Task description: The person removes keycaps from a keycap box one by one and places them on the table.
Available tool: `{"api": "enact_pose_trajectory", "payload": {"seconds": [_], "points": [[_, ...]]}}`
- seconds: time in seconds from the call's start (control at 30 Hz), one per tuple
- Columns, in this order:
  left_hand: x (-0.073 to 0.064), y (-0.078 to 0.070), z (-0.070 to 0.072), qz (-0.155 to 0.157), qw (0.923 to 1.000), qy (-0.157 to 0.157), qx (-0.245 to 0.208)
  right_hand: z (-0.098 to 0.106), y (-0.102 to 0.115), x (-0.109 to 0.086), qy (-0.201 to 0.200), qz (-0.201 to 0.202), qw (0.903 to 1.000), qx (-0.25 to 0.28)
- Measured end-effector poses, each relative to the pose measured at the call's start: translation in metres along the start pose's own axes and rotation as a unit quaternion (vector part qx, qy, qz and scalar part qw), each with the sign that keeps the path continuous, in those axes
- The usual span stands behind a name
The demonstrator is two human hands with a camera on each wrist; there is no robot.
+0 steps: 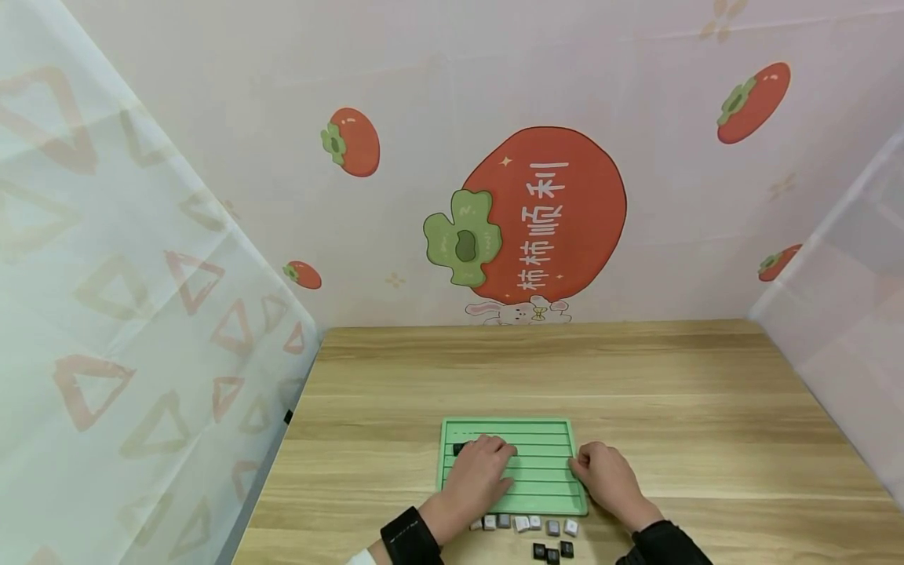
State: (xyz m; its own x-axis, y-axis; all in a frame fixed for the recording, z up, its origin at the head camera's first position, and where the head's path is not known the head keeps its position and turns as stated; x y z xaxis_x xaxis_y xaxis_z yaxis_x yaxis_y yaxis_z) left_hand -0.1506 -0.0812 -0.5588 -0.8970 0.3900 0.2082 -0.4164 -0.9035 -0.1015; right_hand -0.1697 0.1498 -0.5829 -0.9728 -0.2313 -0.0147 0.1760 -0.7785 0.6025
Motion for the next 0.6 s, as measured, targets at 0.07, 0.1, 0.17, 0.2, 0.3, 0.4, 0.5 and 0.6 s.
{"api": "enact_pose_trajectory", "payload": {"seconds": [0.07, 0.1, 0.17, 0.2, 0.3, 0.4, 0.5, 0.6], "points": [[0.002, 0.003, -0.002, 0.009, 1.0000, 0.000, 0.000, 0.000, 0.000, 0.000, -0.001, 0.002, 1.0000, -0.001], [0.003, 0.005, -0.004, 0.013, 0.9999, 0.001, 0.001, 0.000, 0.000, 0.000, -0.002, 0.003, 1.0000, -0.002], [0.004, 0.008, -0.006, 0.022, 0.9997, 0.002, 0.001, 0.000, -0.001, 0.000, -0.003, 0.004, 1.0000, -0.001], [0.005, 0.009, -0.006, 0.028, 0.9996, 0.004, 0.000, 0.000, -0.001, 0.000, -0.003, 0.005, 1.0000, -0.001], [0.007, 0.013, -0.007, 0.044, 0.9989, 0.014, -0.002, 0.000, 0.000, -0.001, -0.004, 0.006, 1.0000, -0.001], [0.008, 0.015, -0.008, 0.056, 0.9982, 0.023, -0.001, 0.000, -0.001, 0.000, -0.005, 0.007, 1.0000, -0.003], [0.010, 0.016, -0.009, 0.061, 0.9978, 0.026, 0.003, 0.000, 0.000, 0.000, -0.004, 0.007, 1.0000, -0.003], [0.012, 0.016, -0.010, 0.061, 0.9978, 0.025, 0.005, 0.000, 0.000, 0.000, -0.003, 0.007, 1.0000, -0.002]]}}
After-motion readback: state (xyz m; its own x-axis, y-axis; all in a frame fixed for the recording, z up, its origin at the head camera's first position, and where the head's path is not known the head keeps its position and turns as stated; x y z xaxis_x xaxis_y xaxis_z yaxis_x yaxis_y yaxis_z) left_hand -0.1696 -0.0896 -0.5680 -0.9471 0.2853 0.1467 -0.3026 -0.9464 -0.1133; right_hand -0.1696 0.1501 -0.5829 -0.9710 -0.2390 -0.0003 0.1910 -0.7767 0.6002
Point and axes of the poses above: each hand's wrist, its own x-axis towards the middle knuckle, its own z-axis out of the back of the hand, y = z × x, the point moved 2 cm from there along x, towards the middle knuckle, and after that the axes turned 10 degrees about z, right-handed, at the moved point
